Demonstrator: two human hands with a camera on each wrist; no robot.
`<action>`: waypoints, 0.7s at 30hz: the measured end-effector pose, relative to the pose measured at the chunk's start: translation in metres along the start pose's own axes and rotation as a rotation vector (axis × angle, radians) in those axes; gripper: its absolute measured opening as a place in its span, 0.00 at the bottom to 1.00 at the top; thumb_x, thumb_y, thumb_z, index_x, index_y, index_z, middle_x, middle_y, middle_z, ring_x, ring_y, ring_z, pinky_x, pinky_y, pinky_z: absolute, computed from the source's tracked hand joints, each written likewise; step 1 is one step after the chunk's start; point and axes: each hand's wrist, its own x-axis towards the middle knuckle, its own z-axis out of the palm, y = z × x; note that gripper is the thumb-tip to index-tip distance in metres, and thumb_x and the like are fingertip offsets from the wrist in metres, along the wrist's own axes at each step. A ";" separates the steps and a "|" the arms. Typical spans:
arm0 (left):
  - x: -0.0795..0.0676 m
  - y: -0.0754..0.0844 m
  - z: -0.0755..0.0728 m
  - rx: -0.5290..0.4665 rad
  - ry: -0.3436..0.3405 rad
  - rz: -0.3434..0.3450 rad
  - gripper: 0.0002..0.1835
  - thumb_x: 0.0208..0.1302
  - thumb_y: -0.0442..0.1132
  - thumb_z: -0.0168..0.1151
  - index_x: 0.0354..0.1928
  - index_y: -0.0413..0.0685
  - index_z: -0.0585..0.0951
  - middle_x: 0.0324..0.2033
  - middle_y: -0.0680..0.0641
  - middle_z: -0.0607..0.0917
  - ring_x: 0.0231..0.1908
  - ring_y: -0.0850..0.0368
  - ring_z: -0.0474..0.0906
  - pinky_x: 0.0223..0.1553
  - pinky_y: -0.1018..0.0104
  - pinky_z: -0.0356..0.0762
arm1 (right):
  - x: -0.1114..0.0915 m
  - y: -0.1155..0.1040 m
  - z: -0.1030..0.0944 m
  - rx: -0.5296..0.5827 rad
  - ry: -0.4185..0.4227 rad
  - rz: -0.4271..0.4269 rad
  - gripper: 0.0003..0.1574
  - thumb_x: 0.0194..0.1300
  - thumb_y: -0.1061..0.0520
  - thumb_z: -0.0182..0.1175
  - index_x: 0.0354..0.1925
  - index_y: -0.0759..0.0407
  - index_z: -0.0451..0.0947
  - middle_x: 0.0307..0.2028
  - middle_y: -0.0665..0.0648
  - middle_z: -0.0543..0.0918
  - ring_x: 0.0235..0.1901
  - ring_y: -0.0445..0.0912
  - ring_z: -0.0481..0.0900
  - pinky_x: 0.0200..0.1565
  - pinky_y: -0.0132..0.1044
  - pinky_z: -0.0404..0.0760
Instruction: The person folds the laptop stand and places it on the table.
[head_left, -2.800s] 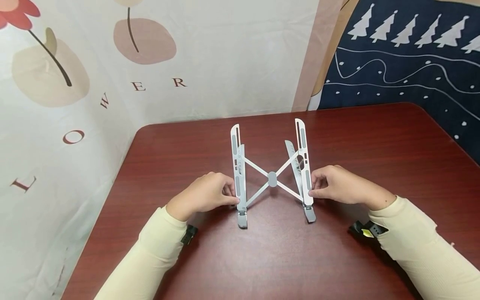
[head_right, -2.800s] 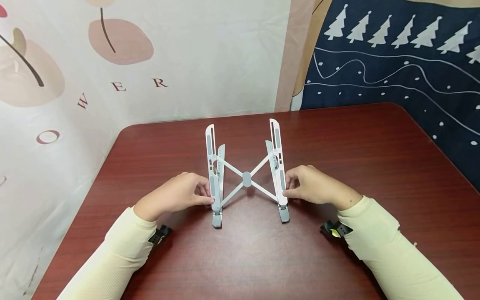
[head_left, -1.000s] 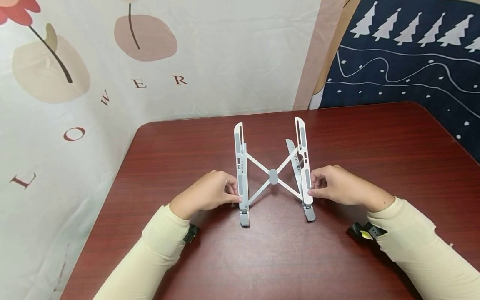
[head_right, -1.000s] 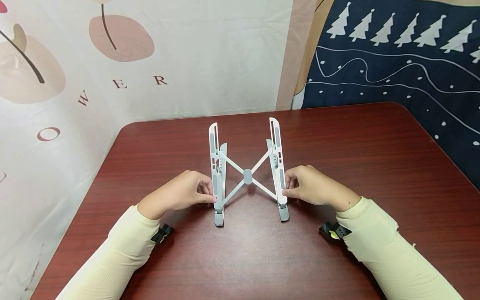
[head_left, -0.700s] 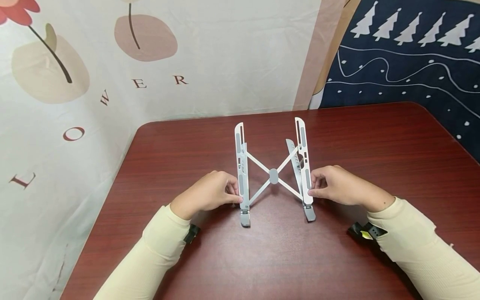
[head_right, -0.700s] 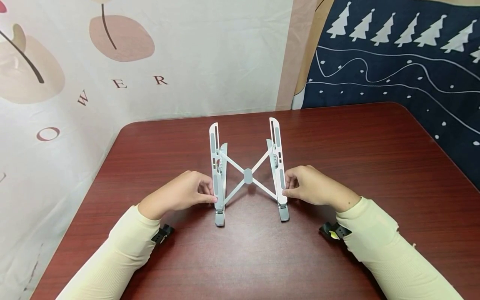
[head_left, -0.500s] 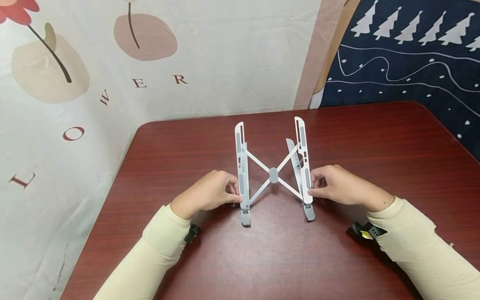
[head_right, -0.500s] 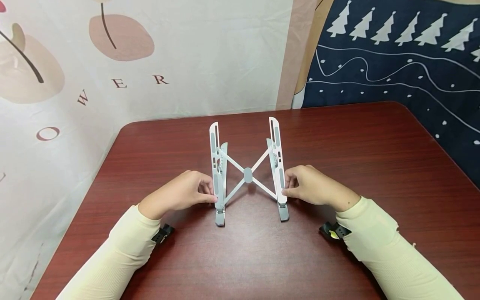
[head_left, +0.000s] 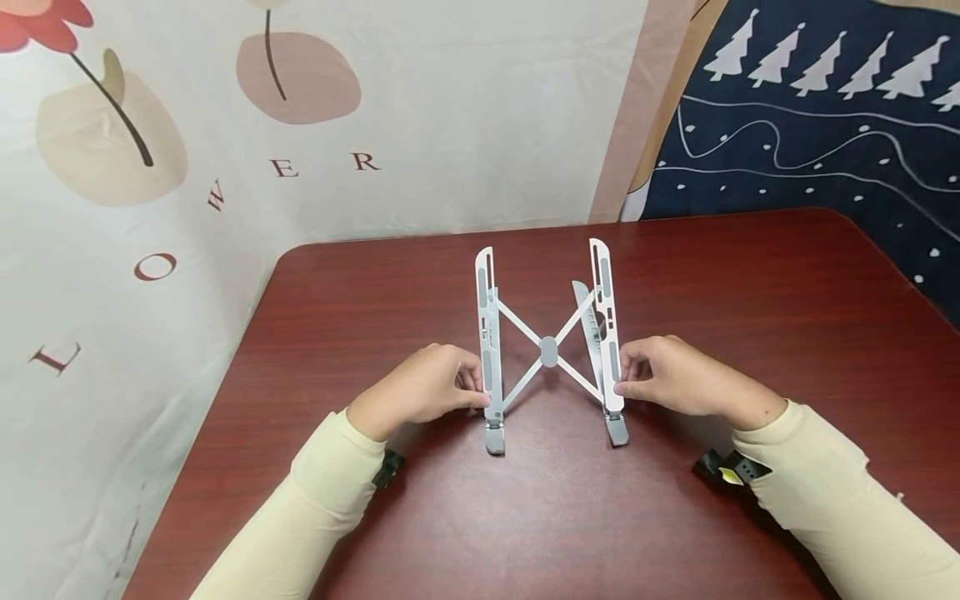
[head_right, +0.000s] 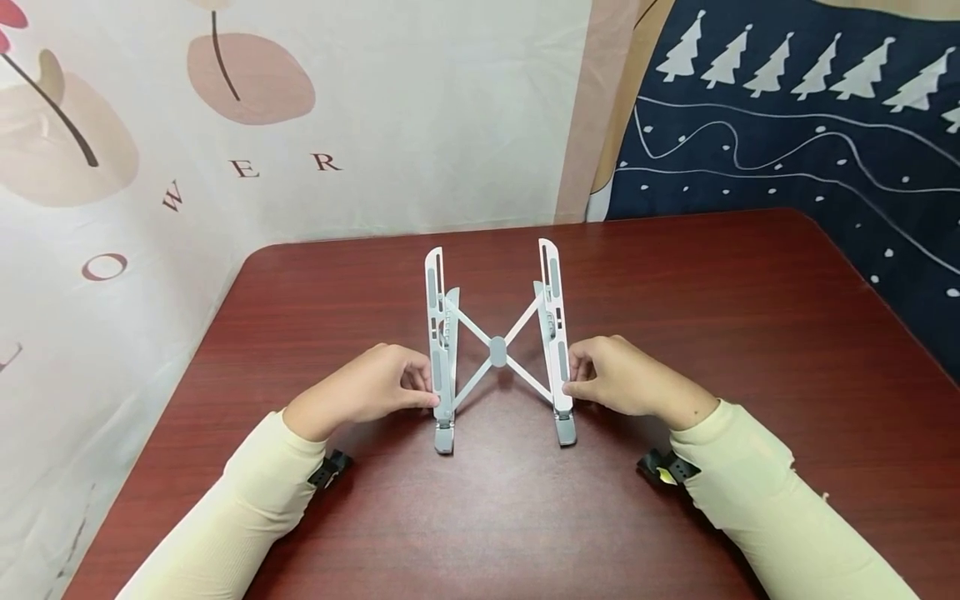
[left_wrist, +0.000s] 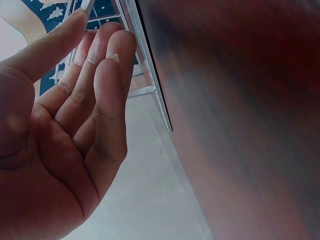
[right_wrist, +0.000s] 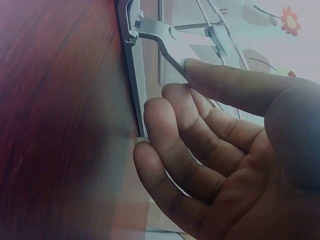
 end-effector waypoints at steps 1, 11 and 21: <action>0.000 0.000 0.000 -0.003 0.001 -0.001 0.09 0.51 0.46 0.68 0.20 0.61 0.77 0.18 0.61 0.83 0.18 0.68 0.74 0.26 0.69 0.71 | 0.000 0.000 0.000 0.003 0.001 -0.002 0.10 0.53 0.57 0.66 0.23 0.51 0.73 0.19 0.45 0.76 0.21 0.36 0.71 0.26 0.29 0.70; 0.001 0.002 0.003 -0.018 0.009 0.016 0.08 0.51 0.46 0.69 0.21 0.60 0.78 0.17 0.62 0.82 0.19 0.68 0.74 0.25 0.71 0.71 | 0.000 0.003 0.001 0.010 -0.008 0.001 0.10 0.54 0.56 0.65 0.23 0.50 0.73 0.19 0.45 0.76 0.22 0.36 0.71 0.27 0.29 0.71; 0.002 0.003 0.003 -0.036 0.020 0.026 0.10 0.50 0.46 0.69 0.20 0.58 0.77 0.17 0.63 0.81 0.20 0.66 0.74 0.24 0.71 0.70 | 0.000 0.001 0.001 0.025 -0.005 -0.012 0.10 0.54 0.56 0.65 0.23 0.51 0.72 0.19 0.44 0.75 0.21 0.35 0.70 0.26 0.28 0.70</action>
